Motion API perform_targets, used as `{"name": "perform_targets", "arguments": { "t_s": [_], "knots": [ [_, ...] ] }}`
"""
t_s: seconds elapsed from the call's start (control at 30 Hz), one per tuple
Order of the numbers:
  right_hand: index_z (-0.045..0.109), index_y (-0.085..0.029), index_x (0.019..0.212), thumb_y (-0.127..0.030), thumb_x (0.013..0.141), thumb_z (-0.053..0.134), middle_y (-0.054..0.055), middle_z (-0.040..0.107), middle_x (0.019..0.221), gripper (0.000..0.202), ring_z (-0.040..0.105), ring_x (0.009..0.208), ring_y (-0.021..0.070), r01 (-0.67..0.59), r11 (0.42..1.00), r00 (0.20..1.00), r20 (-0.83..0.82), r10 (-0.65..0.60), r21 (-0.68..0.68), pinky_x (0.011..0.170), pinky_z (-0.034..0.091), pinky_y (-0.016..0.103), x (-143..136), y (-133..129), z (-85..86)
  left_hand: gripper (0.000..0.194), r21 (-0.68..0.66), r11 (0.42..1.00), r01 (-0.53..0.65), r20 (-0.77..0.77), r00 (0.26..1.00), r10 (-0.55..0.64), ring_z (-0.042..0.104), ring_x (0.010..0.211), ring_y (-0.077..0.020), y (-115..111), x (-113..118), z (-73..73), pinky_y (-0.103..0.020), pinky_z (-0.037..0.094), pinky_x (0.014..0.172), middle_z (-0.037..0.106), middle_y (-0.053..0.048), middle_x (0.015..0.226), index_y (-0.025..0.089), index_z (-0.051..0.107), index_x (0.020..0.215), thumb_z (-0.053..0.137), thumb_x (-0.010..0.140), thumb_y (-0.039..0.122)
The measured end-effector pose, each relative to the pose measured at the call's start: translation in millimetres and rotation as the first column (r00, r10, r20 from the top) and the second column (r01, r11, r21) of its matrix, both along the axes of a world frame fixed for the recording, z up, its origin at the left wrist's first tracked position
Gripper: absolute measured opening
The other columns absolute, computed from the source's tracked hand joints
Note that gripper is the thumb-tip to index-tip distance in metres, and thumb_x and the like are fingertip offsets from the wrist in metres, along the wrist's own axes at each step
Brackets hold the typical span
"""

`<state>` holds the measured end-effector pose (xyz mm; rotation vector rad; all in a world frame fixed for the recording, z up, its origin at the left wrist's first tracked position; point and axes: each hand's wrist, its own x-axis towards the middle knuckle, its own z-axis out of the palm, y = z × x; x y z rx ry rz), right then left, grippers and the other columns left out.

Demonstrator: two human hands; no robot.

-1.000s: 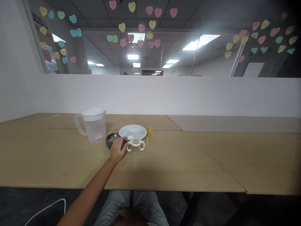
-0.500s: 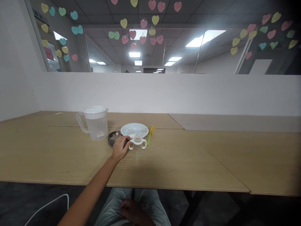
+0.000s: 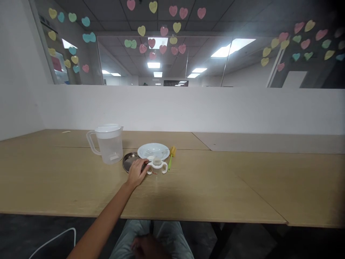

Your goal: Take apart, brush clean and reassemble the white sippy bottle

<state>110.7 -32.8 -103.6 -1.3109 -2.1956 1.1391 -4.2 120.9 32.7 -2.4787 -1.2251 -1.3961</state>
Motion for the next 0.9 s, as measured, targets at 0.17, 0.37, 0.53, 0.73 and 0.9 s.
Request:
{"name": "perform_targets", "arguments": {
  "t_s": [0.17,0.37,0.53,0.73,0.9],
  "knots": [
    [0.068,-0.018,0.083,-0.028,0.080,0.052,0.001,0.064,0.068,0.020,0.057,0.066,0.0100,0.127,0.917,0.896,-0.440,0.057,0.377,0.064,0.044,0.018,19,-11,116.8,0.034,0.003,1.000,0.011,-0.034,0.999,-0.011,0.056,0.096,-0.0204,0,0,-0.7,-0.036,0.041,0.086,0.063,-0.007,0.103,0.019,0.056,0.108,0.039,0.092,0.043],
    [0.061,-0.012,0.091,-0.041,0.087,0.040,-0.002,0.051,0.056,0.036,0.048,0.051,0.0096,0.610,0.660,0.723,-0.649,-0.237,0.438,0.054,0.039,0.020,84,72,198.0,0.034,0.000,1.000,0.009,-0.031,0.999,-0.009,0.057,0.094,-0.0209,-1,-1,-0.8,-0.036,0.043,0.085,0.064,-0.007,0.099,0.019,0.057,0.107,0.039,0.091,0.043],
    [0.064,-0.011,0.086,-0.037,0.083,0.041,-0.001,0.052,0.056,0.035,0.047,0.054,0.0109,0.699,0.532,0.713,-0.407,-0.571,0.478,0.057,0.034,0.021,123,129,171.1,0.029,0.121,0.992,-0.030,0.148,0.989,0.012,0.057,0.096,-0.0221,-3,2,2.4,-0.038,0.044,0.086,0.064,-0.008,0.099,0.018,0.058,0.102,0.042,0.090,0.040],
    [0.066,-0.013,0.090,-0.029,0.087,0.041,0.000,0.055,0.061,0.030,0.048,0.057,0.0108,0.660,0.476,0.696,-0.235,-0.679,0.581,0.055,0.026,0.021,124,120,161.0,0.043,0.388,0.919,0.070,0.634,0.703,-0.321,0.059,0.098,-0.0192,-77,44,102.0,-0.034,0.050,0.085,0.059,-0.008,0.107,0.019,0.049,0.119,0.050,0.086,0.047],
    [0.065,-0.011,0.096,-0.025,0.089,0.042,0.003,0.061,0.072,0.029,0.047,0.062,0.0085,0.627,0.516,0.702,-0.136,-0.699,0.584,0.058,0.024,0.019,122,115,164.8,0.051,0.411,0.893,0.184,0.557,0.725,-0.406,0.051,0.118,-0.0211,-192,63,213.5,-0.036,0.048,0.083,0.049,0.004,0.127,0.035,0.036,0.134,0.023,0.091,0.058]
  ]
}}
